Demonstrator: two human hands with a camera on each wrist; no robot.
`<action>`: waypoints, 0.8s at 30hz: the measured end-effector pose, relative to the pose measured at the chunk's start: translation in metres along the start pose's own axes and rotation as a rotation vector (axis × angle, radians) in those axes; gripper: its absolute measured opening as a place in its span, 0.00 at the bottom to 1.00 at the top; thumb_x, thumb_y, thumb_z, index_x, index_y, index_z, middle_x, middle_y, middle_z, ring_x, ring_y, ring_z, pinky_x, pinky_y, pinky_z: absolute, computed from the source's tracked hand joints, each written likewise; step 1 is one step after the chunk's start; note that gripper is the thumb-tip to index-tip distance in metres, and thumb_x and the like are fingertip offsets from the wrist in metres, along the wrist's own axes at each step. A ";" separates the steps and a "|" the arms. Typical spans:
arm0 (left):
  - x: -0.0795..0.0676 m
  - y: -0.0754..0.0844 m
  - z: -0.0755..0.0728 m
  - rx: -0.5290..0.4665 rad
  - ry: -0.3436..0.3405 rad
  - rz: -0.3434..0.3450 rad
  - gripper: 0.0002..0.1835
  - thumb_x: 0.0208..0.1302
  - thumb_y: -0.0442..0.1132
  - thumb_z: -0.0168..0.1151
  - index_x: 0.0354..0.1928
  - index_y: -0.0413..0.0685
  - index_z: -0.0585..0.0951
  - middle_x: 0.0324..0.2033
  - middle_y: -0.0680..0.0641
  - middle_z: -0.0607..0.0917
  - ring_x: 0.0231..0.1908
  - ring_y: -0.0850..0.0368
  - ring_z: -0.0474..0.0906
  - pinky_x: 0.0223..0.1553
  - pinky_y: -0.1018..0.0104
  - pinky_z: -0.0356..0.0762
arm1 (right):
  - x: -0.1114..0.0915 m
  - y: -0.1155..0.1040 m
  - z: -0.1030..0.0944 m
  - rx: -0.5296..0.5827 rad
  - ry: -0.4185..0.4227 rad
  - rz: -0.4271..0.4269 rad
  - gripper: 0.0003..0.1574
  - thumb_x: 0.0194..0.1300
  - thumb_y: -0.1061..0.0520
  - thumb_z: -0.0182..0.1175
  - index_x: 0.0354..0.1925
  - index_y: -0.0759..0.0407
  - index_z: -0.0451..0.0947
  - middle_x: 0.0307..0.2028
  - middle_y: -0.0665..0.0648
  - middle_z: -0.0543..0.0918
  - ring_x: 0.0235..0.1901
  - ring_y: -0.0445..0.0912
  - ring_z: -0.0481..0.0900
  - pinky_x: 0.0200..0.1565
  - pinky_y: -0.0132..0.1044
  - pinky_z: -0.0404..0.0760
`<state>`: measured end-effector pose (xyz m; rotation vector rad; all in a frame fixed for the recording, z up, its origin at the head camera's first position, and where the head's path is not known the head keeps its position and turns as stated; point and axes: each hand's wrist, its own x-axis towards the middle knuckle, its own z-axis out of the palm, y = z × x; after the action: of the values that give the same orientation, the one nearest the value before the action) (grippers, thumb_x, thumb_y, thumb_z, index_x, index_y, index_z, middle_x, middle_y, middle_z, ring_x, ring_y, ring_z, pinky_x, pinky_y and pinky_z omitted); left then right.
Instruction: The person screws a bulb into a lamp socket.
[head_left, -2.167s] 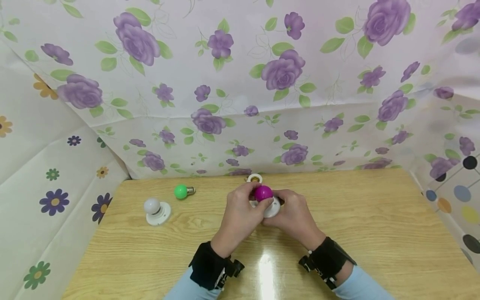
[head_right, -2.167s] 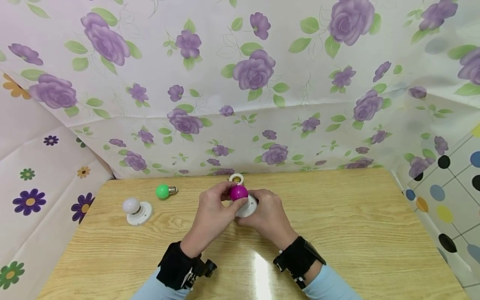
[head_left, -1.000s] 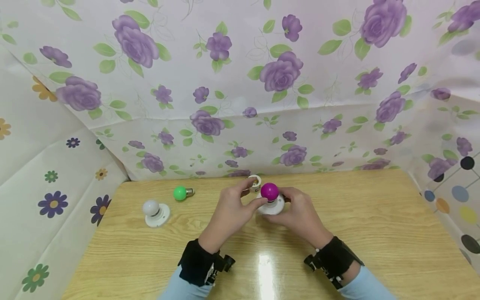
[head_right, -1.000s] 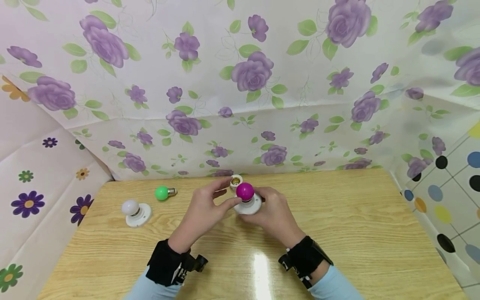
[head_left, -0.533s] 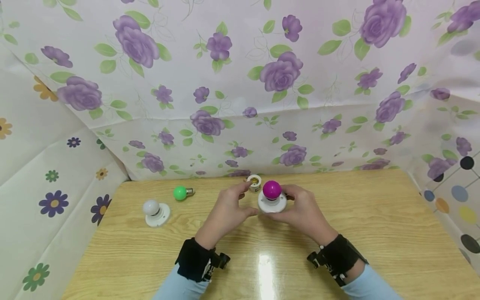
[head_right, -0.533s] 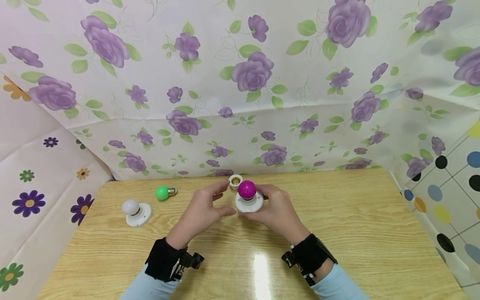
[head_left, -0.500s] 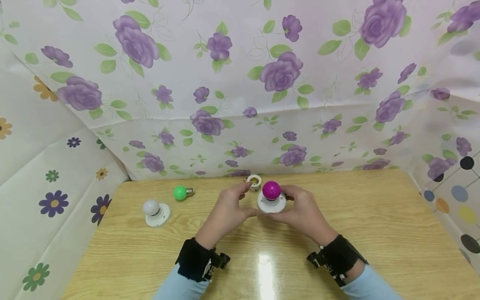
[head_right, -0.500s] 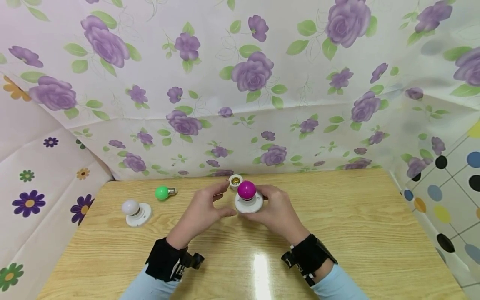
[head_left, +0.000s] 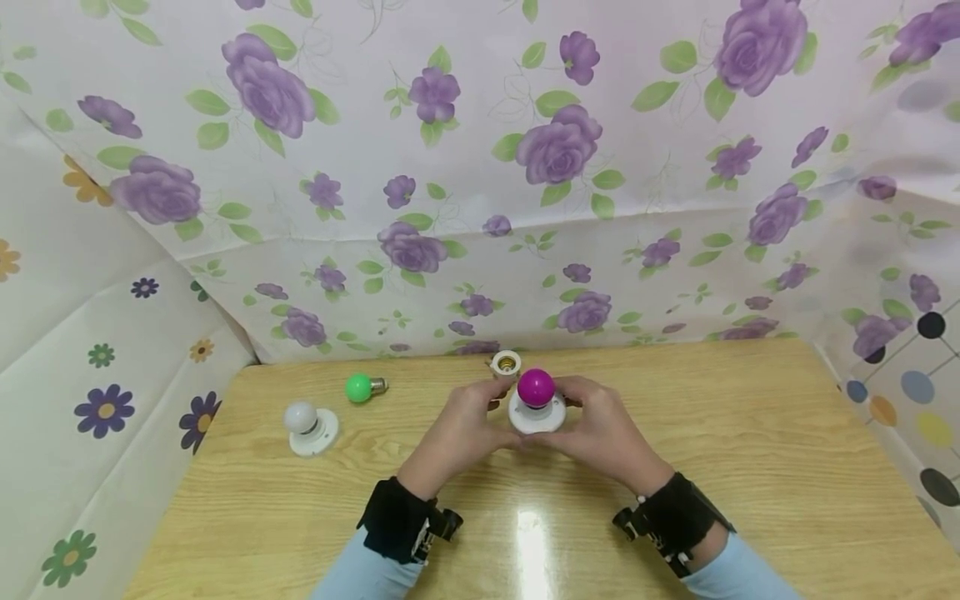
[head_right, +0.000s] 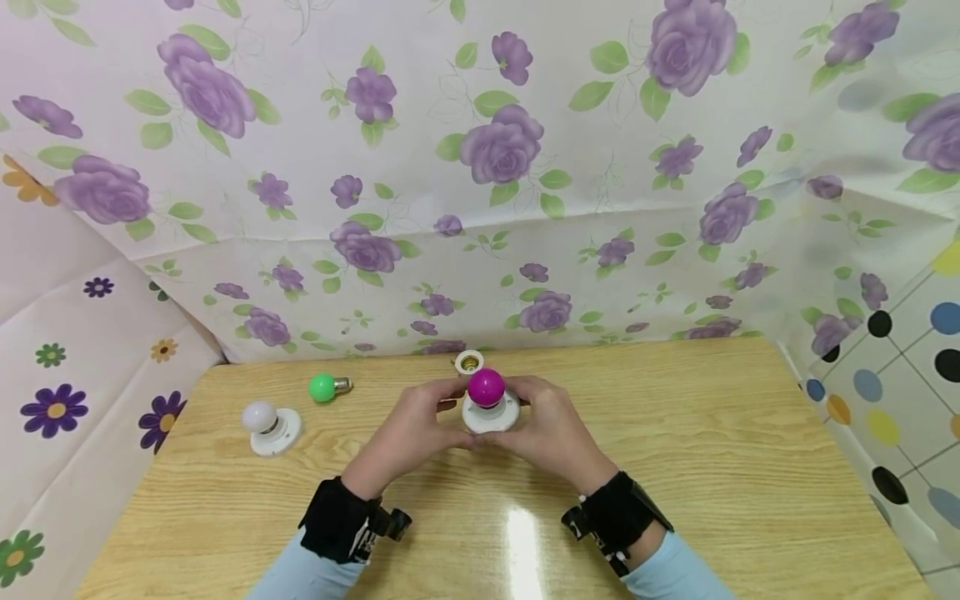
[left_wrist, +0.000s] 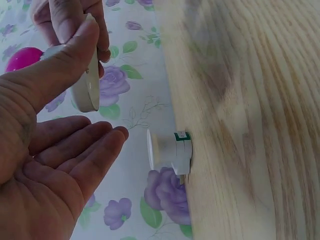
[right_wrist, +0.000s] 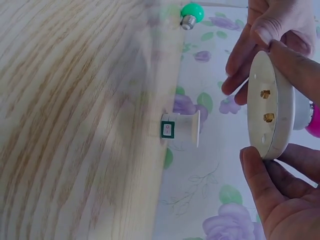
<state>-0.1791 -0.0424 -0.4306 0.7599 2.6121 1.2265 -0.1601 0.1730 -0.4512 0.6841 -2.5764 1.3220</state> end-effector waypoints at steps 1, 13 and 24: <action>0.000 -0.001 0.001 -0.011 -0.002 0.012 0.41 0.44 0.49 0.74 0.64 0.56 0.69 0.58 0.57 0.72 0.55 0.61 0.69 0.51 0.65 0.70 | 0.000 0.000 0.000 0.004 -0.007 -0.001 0.42 0.38 0.40 0.75 0.54 0.43 0.74 0.49 0.40 0.76 0.49 0.37 0.73 0.49 0.36 0.73; -0.001 -0.004 0.006 -0.090 0.002 0.096 0.33 0.44 0.46 0.75 0.56 0.55 0.75 0.49 0.59 0.77 0.47 0.65 0.75 0.45 0.71 0.72 | -0.001 -0.001 0.006 0.023 -0.052 -0.010 0.43 0.36 0.43 0.76 0.54 0.39 0.74 0.51 0.38 0.75 0.50 0.35 0.72 0.49 0.34 0.72; -0.005 -0.007 0.008 0.054 0.017 0.066 0.41 0.35 0.52 0.78 0.58 0.59 0.75 0.49 0.56 0.75 0.46 0.63 0.71 0.45 0.67 0.73 | -0.001 -0.003 0.007 0.011 -0.144 -0.018 0.46 0.38 0.41 0.75 0.58 0.40 0.71 0.52 0.36 0.73 0.52 0.35 0.70 0.53 0.34 0.69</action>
<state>-0.1749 -0.0428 -0.4416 0.8553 2.6639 1.1890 -0.1577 0.1659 -0.4538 0.8308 -2.6693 1.3278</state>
